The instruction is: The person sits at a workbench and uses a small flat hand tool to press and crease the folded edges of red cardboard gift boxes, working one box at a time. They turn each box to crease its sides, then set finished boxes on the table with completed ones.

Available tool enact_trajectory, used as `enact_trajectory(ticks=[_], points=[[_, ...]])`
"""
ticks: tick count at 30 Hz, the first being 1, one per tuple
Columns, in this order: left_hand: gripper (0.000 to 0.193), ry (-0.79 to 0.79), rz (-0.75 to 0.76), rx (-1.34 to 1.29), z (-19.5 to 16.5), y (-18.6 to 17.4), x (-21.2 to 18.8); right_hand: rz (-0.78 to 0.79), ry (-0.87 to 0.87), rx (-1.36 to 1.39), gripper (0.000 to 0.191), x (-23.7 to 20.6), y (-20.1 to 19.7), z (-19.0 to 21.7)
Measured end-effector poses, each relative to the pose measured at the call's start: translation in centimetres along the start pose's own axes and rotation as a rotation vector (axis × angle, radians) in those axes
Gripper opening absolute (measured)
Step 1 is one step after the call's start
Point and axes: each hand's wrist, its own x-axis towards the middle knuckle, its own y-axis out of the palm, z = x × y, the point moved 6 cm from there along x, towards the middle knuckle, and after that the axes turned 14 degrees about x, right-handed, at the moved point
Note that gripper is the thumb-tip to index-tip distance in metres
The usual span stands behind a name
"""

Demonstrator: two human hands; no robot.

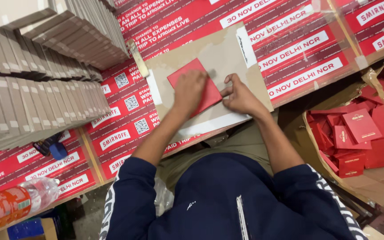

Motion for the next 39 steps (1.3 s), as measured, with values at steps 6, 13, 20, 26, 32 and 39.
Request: enact_trajectory(ticks=[6, 13, 20, 26, 32, 39], points=[[0.035, 0.178, 0.153, -0.043, -6.1, -3.7, -6.4, 0.219, 0.120, 0.173, 0.054, 1.2, -1.7, -0.9], [0.020, -0.472, 0.186, -0.225, -1.4, -5.4, -9.7, -0.092, 0.148, 0.118, 0.039, 1.1, -0.2, -2.4], [0.016, -0.616, 0.051, -0.202, 2.2, -4.4, -7.6, -0.619, -0.094, 0.653, 0.031, 1.1, 3.0, -6.4], [0.014, -0.589, 0.028, -0.093, 3.2, -1.6, -5.1, -0.521, -0.063, 0.913, 0.041, 0.0, 5.9, -7.5], [0.024, -0.305, -0.039, -0.359, 4.5, -0.3, -1.0, -0.330, -0.036, 0.394, 0.045, -3.8, 10.2, -6.1], [0.021, -0.246, -0.067, -0.293, 4.9, -2.5, -0.2, -0.411, -0.308, -0.836, 0.035, -6.4, 9.4, 2.0]])
